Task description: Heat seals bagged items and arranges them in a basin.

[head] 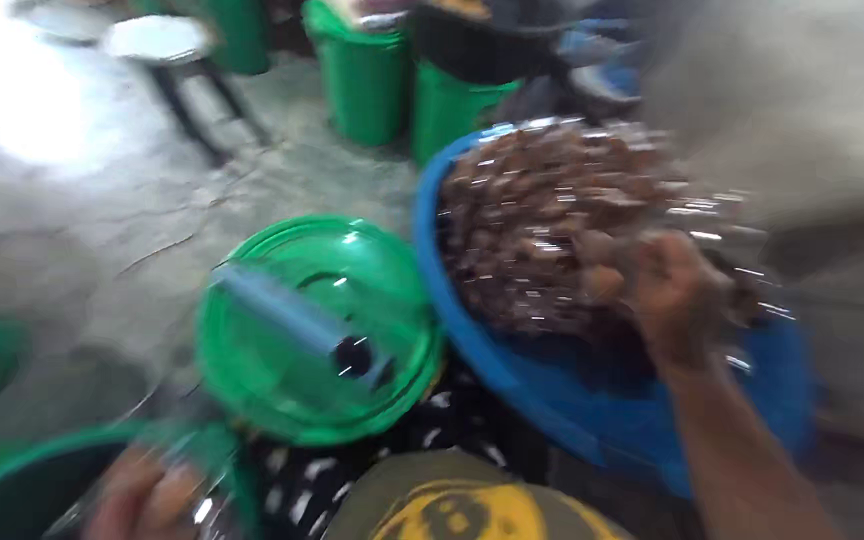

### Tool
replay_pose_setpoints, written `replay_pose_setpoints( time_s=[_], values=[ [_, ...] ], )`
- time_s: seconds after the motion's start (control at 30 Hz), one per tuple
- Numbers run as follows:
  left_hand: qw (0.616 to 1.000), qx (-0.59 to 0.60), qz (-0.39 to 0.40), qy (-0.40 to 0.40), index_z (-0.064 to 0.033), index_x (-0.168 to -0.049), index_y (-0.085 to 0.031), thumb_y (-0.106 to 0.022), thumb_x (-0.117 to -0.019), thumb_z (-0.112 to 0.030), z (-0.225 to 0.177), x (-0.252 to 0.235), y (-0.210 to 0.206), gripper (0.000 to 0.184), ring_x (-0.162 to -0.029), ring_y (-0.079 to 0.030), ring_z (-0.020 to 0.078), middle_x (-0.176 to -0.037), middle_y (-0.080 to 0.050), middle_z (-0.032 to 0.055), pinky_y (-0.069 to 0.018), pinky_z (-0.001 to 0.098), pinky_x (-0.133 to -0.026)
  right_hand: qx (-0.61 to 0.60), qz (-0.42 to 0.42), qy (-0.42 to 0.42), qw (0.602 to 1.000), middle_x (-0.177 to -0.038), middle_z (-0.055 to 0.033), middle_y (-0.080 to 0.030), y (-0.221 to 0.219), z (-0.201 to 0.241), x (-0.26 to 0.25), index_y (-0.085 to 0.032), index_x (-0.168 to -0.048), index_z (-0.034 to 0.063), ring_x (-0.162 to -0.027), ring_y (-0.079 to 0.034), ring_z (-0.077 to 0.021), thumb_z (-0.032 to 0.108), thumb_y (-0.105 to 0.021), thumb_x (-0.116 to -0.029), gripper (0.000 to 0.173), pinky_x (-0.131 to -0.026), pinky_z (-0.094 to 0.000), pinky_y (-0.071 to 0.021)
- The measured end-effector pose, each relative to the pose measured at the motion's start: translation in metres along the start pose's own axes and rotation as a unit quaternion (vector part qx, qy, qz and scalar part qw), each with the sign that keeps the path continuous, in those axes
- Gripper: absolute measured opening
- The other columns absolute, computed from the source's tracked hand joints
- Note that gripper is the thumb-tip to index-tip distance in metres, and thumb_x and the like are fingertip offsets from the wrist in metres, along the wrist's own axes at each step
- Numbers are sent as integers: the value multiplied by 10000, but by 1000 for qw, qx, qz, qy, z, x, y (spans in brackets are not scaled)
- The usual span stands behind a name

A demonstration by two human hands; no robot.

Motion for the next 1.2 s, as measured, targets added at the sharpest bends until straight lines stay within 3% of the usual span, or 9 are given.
replay_pose_setpoints(
  time_s=[0.13,0.27,0.43,0.53,0.6,0.77,0.97,1.07,1.2],
  values=[
    [985,89,-135,-53,-120,-1117,-610,-454,-1065,-233,31,-17,-13,199,-820,-704,89,-930,-723,-7,-611,272,-736,-173,185,155,955,-739,-215,-616,-62,135,47,-618,-942,-106,-623,-610,-253,222,-454,-1071,389,-587,-387,-521],
    [984,143,-100,-31,-73,-1325,-475,-619,-993,-356,46,-21,-35,459,-906,-703,124,-1044,-703,18,-612,309,-783,-168,231,209,935,-805,-259,-675,-106,200,65,-660,-965,-98,-687,-693,-429,158,-512,-1035,304,-592,-587,-544],
    [983,156,-87,38,-78,-1366,-462,-147,-1109,-390,64,-31,-48,513,-876,-696,132,-1020,-688,53,-603,294,-739,-129,333,196,913,-1007,-293,-697,-184,224,86,-669,-1074,-95,-895,-713,-476,68,-544,-1035,209,-749,-628,-564],
    [981,99,-150,72,-54,-1314,-483,-230,-1129,-290,78,-36,-54,392,-812,-664,118,-967,-645,51,-581,281,-707,-146,433,100,884,-1157,-301,-666,-208,212,101,-636,-1212,-101,-1072,-670,-453,63,-525,-1041,262,-946,-603,-514],
    [983,83,-139,84,-41,-1328,-468,-293,-1124,-233,84,-36,-69,330,-831,-673,121,-986,-651,56,-590,293,-736,-232,438,45,867,-1023,-259,-694,-196,208,113,-639,-1167,-107,-903,-705,-359,103,-531,-1035,271,-833,-528,-565],
    [991,38,37,120,-51,-1524,-252,-524,-995,-49,108,-36,-120,595,-989,-679,167,-1214,-612,111,-600,351,-850,-458,601,-182,629,-1056,-69,-673,-189,216,185,-570,-1244,-55,-866,-679,-100,200,-457,-1050,340,-745,-302,-589],
    [982,-168,56,64,-82,-1612,-70,-662,-944,-262,110,-39,-126,910,-1174,-616,187,-1441,-490,174,-548,356,-954,-468,527,-233,670,-694,75,-521,-204,206,187,-569,-925,37,-572,-493,18,61,-431,-1064,197,-558,-152,-446],
    [946,-316,70,23,-67,-1500,-450,-724,-901,-208,100,-47,-133,674,-1278,-520,304,-1479,-403,259,-486,402,-1029,-374,494,-84,780,-844,-45,-621,-207,213,161,-653,-1019,-55,-744,-577,-51,99,-516,-1040,207,-721,-224,-499],
    [942,-334,-40,3,-49,-1427,-519,-710,-920,-140,93,-66,-125,549,-1284,-514,325,-1478,-383,286,-486,386,-1031,-291,413,-14,863,-1132,-235,-713,-224,221,129,-685,-1173,-91,-1111,-678,-296,60,-633,-960,266,-1016,-458,-507]
  ],
)
Point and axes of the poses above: each hand's wrist, its own x-axis away from the middle knuckle, its own y-axis out of the back of the hand, z = x × y, the point moved 10 cm from there along -x, towards the middle knuckle
